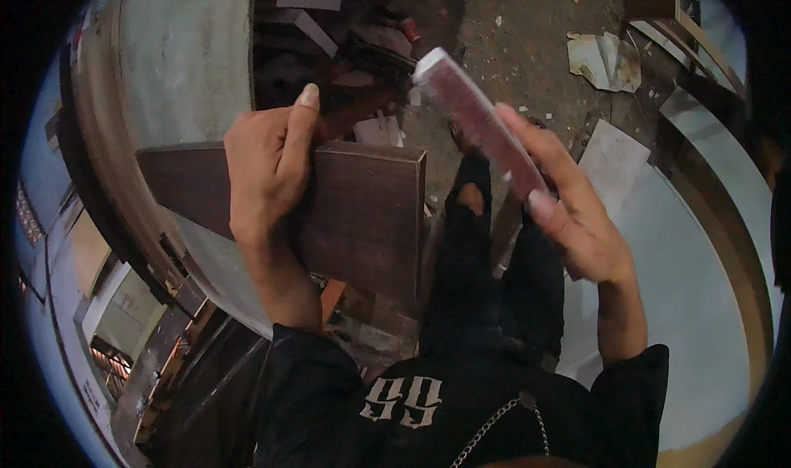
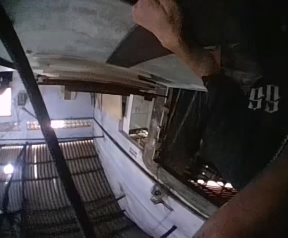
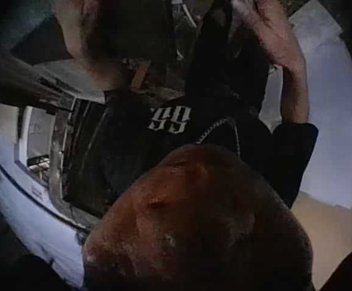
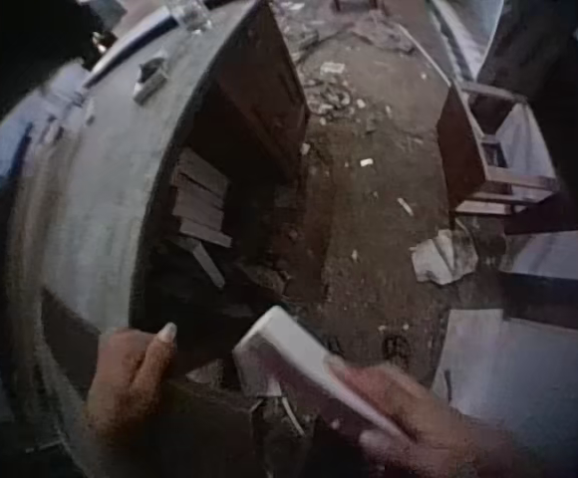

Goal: The person sands the edges of a brown wooden board using a sanding block, then picks up a white board and wipes its surface with a small cloth.

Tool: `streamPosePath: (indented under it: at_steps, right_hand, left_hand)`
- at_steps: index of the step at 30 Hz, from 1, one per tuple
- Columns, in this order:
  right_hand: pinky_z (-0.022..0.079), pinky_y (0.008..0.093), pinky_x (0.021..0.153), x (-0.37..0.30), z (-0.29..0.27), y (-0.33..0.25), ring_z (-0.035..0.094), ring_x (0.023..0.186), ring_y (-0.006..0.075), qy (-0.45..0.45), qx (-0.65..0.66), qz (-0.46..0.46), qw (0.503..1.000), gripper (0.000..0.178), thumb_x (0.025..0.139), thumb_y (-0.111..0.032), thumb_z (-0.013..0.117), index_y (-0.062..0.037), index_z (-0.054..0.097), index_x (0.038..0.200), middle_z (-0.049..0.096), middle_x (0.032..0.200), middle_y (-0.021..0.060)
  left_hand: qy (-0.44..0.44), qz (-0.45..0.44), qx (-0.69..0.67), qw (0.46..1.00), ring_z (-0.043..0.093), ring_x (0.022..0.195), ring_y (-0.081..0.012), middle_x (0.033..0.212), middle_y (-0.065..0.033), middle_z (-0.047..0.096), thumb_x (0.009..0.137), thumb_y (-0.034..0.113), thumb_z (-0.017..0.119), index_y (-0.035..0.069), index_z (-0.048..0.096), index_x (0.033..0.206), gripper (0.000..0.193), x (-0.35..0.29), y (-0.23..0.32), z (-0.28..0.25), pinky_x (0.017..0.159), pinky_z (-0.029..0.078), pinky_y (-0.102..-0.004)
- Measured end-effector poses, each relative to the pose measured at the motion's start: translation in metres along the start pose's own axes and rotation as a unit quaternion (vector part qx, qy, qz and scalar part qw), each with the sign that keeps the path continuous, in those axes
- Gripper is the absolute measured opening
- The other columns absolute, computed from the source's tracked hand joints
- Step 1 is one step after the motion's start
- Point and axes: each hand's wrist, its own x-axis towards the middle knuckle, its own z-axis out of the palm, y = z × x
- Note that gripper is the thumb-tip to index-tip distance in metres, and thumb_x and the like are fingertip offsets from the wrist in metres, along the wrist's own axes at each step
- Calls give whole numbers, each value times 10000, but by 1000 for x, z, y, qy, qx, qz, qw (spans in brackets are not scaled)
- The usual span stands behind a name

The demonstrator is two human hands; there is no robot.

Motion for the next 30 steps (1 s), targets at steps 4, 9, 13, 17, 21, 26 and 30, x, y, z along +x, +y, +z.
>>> streamPosePath:
  at_steps: [4,9,13,17,21,26,30]
  right_hand:
    - [397,358,933,2,17,-17,512,1011,244,-23,-76,-8,997,627,939,-391,563,-65,461,1466,537,1133,140]
    - [413,317,870,55,28,-25,537,929,233,11,-138,24,990,558,961,-290,553,-67,461,1465,558,1007,137]
    - [406,297,902,50,13,-17,544,954,214,51,-95,45,993,551,952,-274,570,-71,480,1456,557,1003,119]
    - [394,280,932,23,20,-29,539,969,200,-21,-82,23,996,543,940,-241,586,-65,496,1446,557,1009,97]
    - [419,288,873,71,30,-26,553,937,189,36,-141,57,988,516,945,-332,611,-114,551,1409,572,974,102]
    - [427,297,865,65,14,-5,565,936,214,104,-117,81,984,546,946,-390,610,-106,548,1408,591,956,114]
    - [431,316,846,32,20,-17,570,904,240,55,-93,16,994,559,942,-400,609,-94,546,1407,590,940,136]
  left_hand:
    - [68,29,-60,995,553,563,-164,624,-106,605,1052,308,450,25,670,980,366,2,7,7,559,426,-311]
    - [132,50,-67,988,488,613,-85,666,-19,541,1062,254,408,15,573,1161,306,6,4,20,568,369,-244]
    - [114,-10,-80,990,462,631,-58,716,2,544,1059,227,391,8,489,1266,317,3,6,17,580,350,-213]
    - [197,7,-91,976,520,655,-109,714,-60,574,1037,154,393,-31,343,1342,360,7,-1,21,627,402,-257]
    - [202,26,-100,974,497,686,-102,749,-57,567,1031,126,381,-52,214,1428,467,10,8,30,682,390,-236]
    - [196,8,-132,972,482,678,-96,760,-53,568,1022,108,383,-39,120,1496,562,10,11,23,680,379,-224]
    - [195,-9,-123,973,469,683,-92,762,-47,561,1014,100,392,-30,110,1501,578,9,8,28,669,374,-220]
